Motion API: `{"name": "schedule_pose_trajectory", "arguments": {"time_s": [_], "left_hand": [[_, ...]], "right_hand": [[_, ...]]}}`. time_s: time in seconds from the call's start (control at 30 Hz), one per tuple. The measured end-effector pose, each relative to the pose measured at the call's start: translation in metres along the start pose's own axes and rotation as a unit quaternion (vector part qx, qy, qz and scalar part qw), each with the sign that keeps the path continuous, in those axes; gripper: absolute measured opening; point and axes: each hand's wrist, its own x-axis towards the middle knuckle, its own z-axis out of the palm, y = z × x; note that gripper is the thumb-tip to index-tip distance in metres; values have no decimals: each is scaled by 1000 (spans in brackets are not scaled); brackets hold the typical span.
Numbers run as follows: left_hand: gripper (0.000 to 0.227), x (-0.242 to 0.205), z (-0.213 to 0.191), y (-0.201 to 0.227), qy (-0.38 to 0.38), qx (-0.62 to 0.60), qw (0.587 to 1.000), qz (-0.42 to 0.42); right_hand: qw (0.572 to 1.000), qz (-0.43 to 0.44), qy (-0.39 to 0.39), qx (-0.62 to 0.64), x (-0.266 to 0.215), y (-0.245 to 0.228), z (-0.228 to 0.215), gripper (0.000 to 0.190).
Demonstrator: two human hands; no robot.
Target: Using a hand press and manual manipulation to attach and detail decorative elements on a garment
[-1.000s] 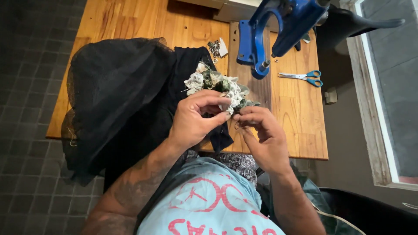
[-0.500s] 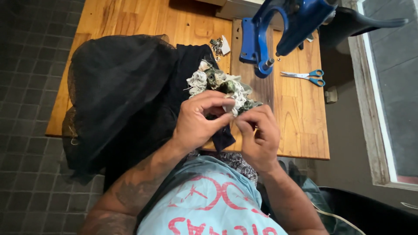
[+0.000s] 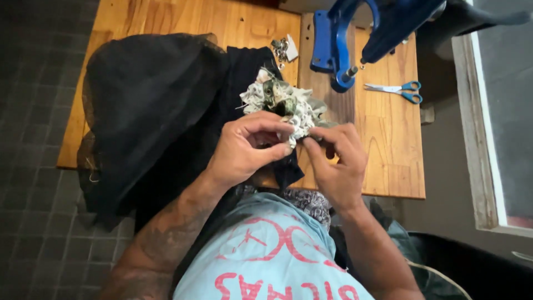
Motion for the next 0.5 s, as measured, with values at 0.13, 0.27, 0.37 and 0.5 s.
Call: {"name": "schedule_pose_trajectory", "arguments": {"time_s": [0.13,0.27,0.37,0.5], "left_hand": [[36,7,-10,1,9,9,1000,4],[33,2,-16,-1,17,-66,998,-9],[40,2,-14,-8,21,-111,994,-6],[46,0,-6,-2,32,-92,995,4]], "right_hand": [[998,-15,51,17,1,10,4,13],[987,-126,96,-26,-29,27,8,14],[977,-194,93,-9,-17,15,11,15],[979,-186,78,-15,-25,16,14,13]]}}
